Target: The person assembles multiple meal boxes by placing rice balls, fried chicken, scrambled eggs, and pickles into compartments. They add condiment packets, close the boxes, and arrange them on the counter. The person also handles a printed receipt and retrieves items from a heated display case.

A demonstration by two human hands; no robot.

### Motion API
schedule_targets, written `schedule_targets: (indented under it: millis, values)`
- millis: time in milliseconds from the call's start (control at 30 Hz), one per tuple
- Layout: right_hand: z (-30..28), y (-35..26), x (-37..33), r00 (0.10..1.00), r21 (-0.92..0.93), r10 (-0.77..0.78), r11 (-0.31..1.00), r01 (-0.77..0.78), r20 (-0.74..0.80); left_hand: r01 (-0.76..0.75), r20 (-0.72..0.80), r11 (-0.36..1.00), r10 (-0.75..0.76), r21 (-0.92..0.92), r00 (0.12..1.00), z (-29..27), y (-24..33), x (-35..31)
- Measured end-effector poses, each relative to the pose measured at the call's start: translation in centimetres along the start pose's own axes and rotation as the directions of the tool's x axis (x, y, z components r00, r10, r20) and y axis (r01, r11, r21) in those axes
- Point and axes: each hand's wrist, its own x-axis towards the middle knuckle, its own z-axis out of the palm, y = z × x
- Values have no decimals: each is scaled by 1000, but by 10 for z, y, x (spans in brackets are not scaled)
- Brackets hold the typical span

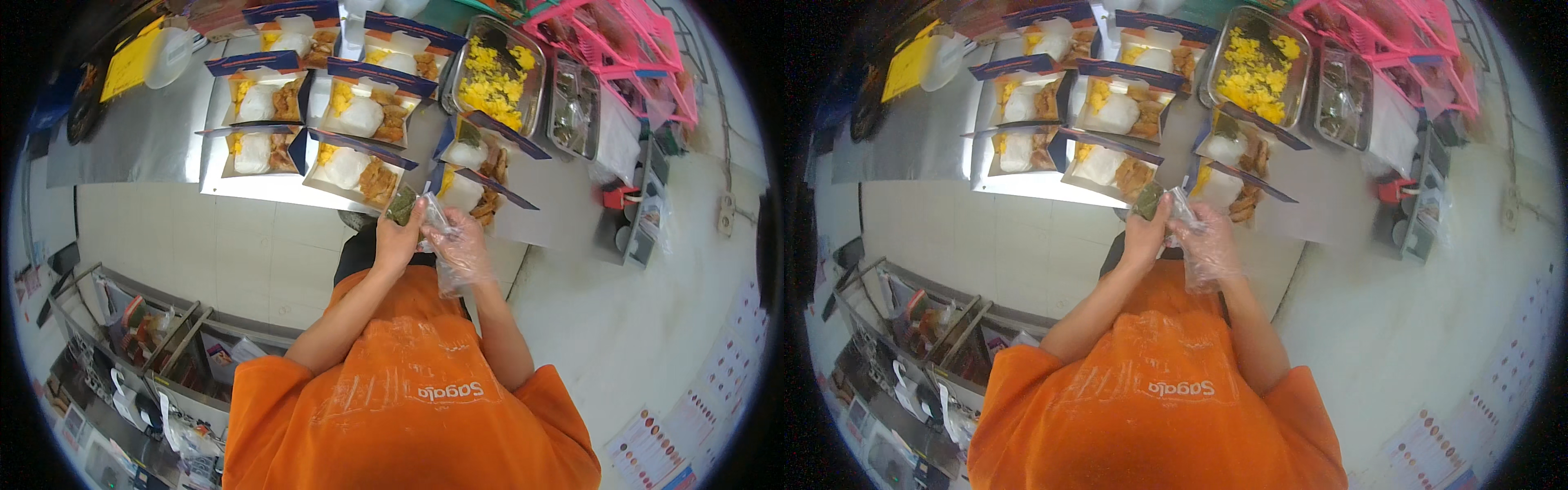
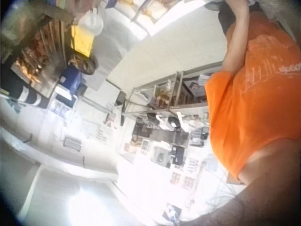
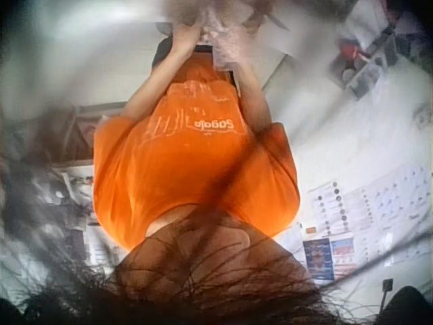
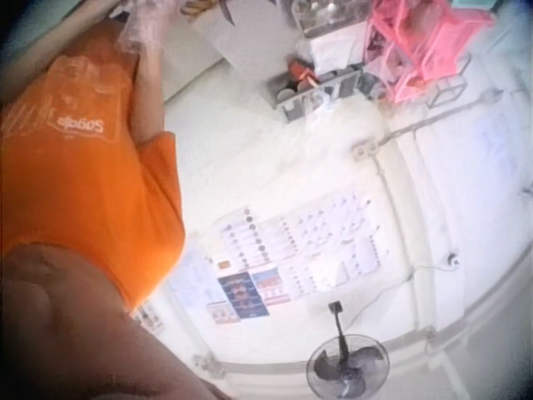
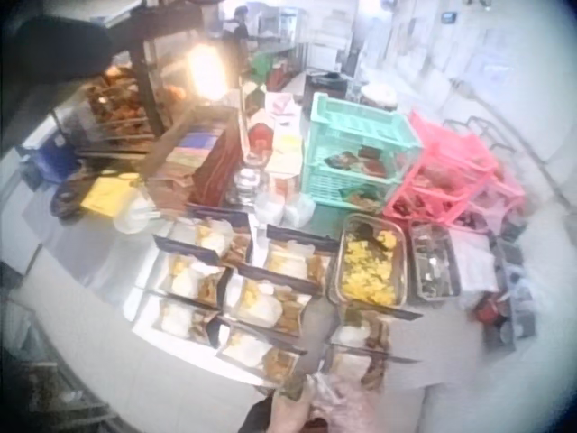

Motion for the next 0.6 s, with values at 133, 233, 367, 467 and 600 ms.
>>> schedule_targets:
  millis: [133,233,367,467,600]
  values:
    - [-11,-9,5,937,202,312,939,-279,-156,75,-11,962,-81,-261,997,1,-17,16]
    - [-19,12,4,900,492,395,829,-265,-182,119,49,917,-109,-381,993,6,-29,27]
    - [-45,36,13,905,59,329,944,-326,-269,67,-36,989,-73,-132,997,-14,-14,27]
    - [-29,-28,10,984,-322,107,935,-149,-144,-152,-19,916,172,372,985,-35,-20,28]
    - [35,-31,25,997,-10,-80,997,80,22,285,-17,950,-285,125,958,-46,42,-9]
